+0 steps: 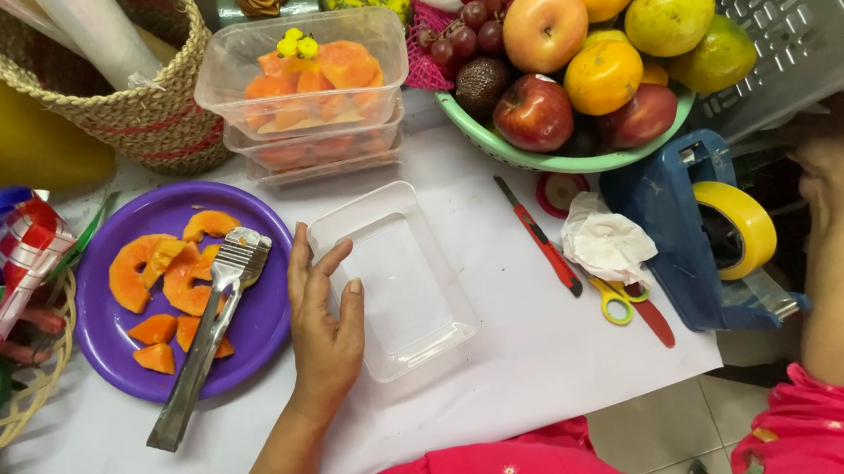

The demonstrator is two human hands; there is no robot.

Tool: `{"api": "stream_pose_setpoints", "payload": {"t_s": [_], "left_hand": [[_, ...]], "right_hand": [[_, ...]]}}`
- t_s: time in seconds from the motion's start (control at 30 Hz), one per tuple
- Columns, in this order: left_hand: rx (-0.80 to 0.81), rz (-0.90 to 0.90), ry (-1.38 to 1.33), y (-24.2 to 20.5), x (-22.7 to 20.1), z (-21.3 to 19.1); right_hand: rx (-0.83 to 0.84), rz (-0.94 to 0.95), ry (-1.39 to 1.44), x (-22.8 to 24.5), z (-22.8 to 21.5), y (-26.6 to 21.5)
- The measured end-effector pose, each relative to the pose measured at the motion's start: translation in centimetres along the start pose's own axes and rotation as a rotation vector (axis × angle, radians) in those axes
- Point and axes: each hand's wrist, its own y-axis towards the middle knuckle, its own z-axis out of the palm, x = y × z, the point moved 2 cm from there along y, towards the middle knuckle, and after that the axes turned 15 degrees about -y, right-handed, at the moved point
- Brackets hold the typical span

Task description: Cleaning a plastic container with a cloth and cutting a cardboard liner to fit inside it.

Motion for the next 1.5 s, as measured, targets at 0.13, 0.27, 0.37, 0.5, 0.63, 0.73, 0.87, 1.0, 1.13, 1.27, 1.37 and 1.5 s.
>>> {"api": "stream_pose_setpoints", "payload": {"t_s": [0.13, 0.27, 0.37, 0.5, 0.63, 0.73, 0.87, 1.0, 1.13, 1.27, 1.37, 1.5], "left_hand": [[0.004, 0.001, 0.002, -0.1, -0.1, 0.1], [-0.004, -0.009, -0.016, 0.0, -0.1, 0.1], [-0.002, 0.003, -0.009, 0.0, 0.0, 0.0], [-0.004, -0.004, -0.015, 0.0, -0.1, 0.0], [-0.002, -0.006, -0.014, 0.0, -0.1, 0.0], [-0.008, 0.001, -0.012, 0.0, 0.0, 0.0], [-0.008, -0.008, -0.026, 0.0, -0.2, 0.0], [-0.020, -0.028, -0.040, 0.2, -0.4, 0.0], [-0.028, -0.059, -0.058, 0.3, -0.3, 0.0], [-0.031, -0.055, -0.064, 0.1, 0.1, 0.0], [-0.017, 0.005, -0.028, 0.0, 0.3, 0.0], [-0.007, -0.020, -0.047, 0.0, 0.2, -0.1]], "right_hand": [[-0.108, -0.044, -0.006, -0.7, 0.5, 0.5], [-0.141, 0.053, -0.106, -1.1, 0.4, 0.4], [-0.128, 0.097, -0.077, -2.0, 0.4, 1.0], [-0.164, -0.221, -0.696, -4.7, 0.5, 4.0], [-0.116, -0.237, -0.739, -5.6, 0.5, 5.1], [0.010, -0.044, -0.539, -1.1, 0.3, 1.9], [0.047, 0.031, -0.389, 1.2, 0.2, 0.3], [0.022, 0.035, -0.328, 0.6, 0.3, 0.9], [-0.006, 0.041, -0.243, -0.8, 0.7, 2.1], [-0.018, 0.045, -0.191, -2.0, 1.1, 2.9], [-0.034, 0.054, -0.137, -1.9, 1.2, 2.8], [-0.093, 0.043, -0.283, -3.8, 0.7, 4.1]]}}
